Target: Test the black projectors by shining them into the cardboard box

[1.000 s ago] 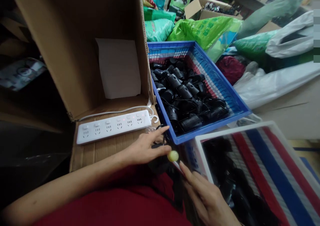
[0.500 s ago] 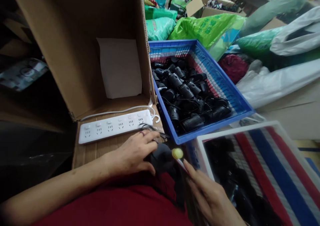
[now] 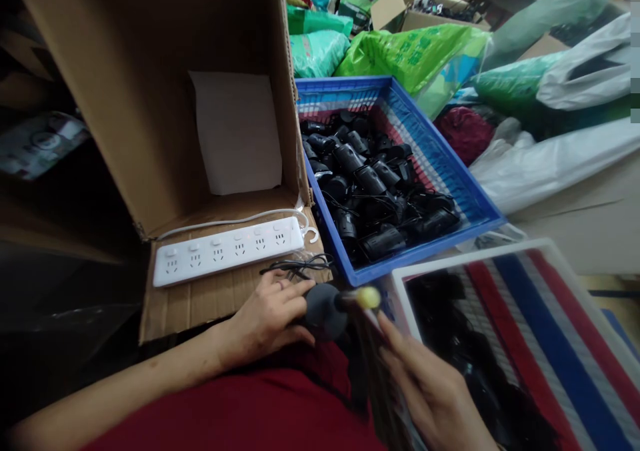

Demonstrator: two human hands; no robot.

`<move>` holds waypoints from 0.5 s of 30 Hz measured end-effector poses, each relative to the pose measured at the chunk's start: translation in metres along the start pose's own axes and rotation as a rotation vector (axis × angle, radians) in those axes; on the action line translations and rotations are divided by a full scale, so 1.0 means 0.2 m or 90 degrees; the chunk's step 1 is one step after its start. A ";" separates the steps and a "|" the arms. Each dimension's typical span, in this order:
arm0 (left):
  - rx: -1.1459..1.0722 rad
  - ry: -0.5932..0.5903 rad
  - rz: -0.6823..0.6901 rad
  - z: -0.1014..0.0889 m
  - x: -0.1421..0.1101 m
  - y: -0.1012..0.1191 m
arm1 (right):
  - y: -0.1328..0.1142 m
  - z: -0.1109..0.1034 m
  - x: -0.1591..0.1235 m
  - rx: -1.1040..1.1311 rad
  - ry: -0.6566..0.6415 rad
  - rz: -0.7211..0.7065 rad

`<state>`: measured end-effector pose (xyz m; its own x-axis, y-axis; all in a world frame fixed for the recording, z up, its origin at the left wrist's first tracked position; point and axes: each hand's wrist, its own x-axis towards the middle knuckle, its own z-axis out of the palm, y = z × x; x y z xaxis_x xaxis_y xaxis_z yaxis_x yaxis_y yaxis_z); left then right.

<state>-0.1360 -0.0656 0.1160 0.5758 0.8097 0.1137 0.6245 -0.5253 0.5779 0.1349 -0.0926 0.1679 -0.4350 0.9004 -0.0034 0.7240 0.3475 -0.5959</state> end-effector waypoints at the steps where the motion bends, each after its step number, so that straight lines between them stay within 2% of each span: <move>1: 0.004 -0.002 -0.001 0.00 0.00 0.00 | 0.00 0.00 0.00 -0.003 0.024 0.006; 2: 0.008 -0.002 0.000 0.00 0.00 0.00 | 0.00 0.00 0.00 -0.002 0.031 0.004; 5: 0.013 -0.001 -0.001 0.01 0.00 0.01 | 0.00 0.01 -0.01 0.002 -0.020 -0.020; 9: 0.023 -0.004 -0.003 0.00 0.00 0.02 | 0.01 0.02 -0.02 -0.014 0.029 -0.004; 12: 0.023 -0.017 -0.006 0.00 0.00 0.02 | 0.01 0.02 -0.03 0.002 -0.017 -0.022; 15: 0.016 -0.015 -0.012 -0.01 0.01 0.02 | 0.00 0.03 -0.03 -0.011 0.037 0.003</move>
<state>-0.1335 -0.0664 0.1210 0.5759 0.8132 0.0841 0.6481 -0.5168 0.5594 0.1348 -0.0984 0.1635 -0.4003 0.9155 0.0403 0.7353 0.3471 -0.5820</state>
